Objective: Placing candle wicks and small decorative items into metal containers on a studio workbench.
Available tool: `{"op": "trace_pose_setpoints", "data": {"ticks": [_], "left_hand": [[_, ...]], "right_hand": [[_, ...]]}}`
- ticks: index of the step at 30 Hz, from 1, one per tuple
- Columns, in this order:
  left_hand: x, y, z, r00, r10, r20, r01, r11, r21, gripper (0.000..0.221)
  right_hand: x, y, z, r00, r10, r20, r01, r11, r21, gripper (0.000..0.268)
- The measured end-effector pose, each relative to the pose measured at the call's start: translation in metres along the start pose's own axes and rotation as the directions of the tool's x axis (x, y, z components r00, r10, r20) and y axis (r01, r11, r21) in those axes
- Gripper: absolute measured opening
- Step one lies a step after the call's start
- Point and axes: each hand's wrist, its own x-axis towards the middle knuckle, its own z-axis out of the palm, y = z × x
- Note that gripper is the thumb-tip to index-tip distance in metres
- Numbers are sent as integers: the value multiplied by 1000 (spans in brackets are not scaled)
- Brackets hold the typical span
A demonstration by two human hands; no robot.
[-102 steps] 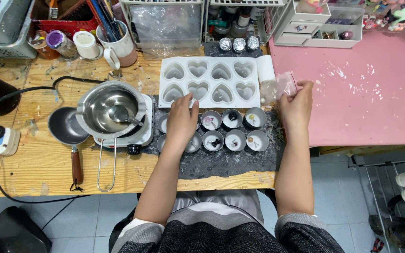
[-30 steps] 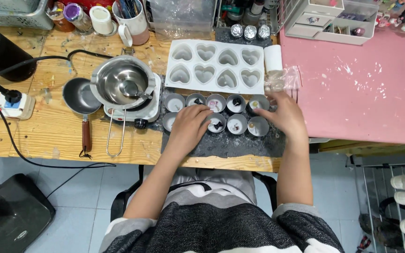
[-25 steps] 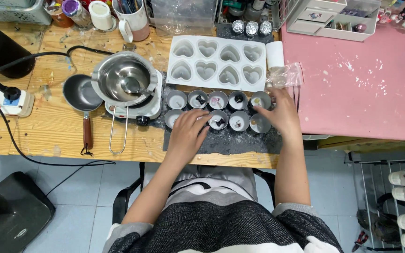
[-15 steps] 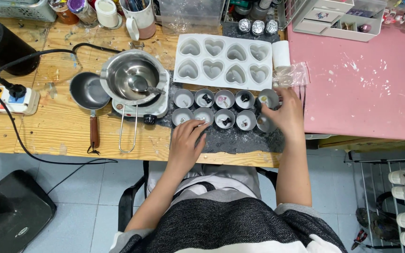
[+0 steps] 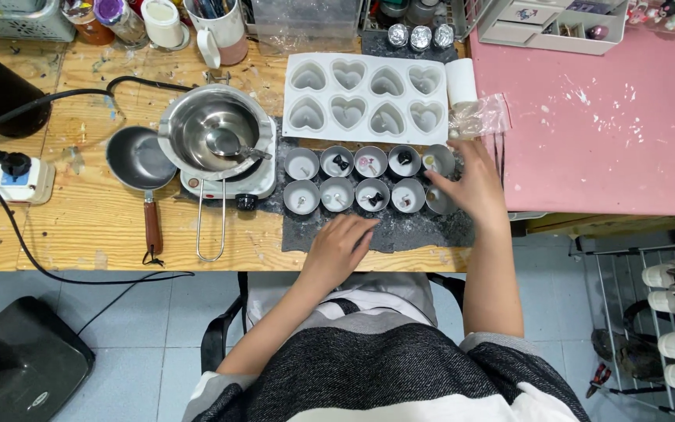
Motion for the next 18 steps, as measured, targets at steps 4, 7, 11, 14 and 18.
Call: {"op": "trace_pose_setpoints", "data": {"ticks": [4,7,11,14,18], "left_hand": [[5,0,18,998,-27,61,28,999,-22,25],[6,-2,34,997,4,73,-3,1000,-23,23],[8,-3,43,996,26,82,-26,1000,-1,24],[7,-4,44,997,15,75,-15,1000,-10,24],[8,-2,42,997,1,78,0,1000,-15,23]], "right_hand": [[7,-27,0,991,-101,-84,98,995,-34,65],[15,-31,15,984,-180,13,180,972,-154,54],[25,-25,27,987,-145,75,159,952,-260,54],[28,-24,28,985,-127,117,153,956,-250,53],[28,-34,27,983,-129,131,163,941,-298,62]]}}
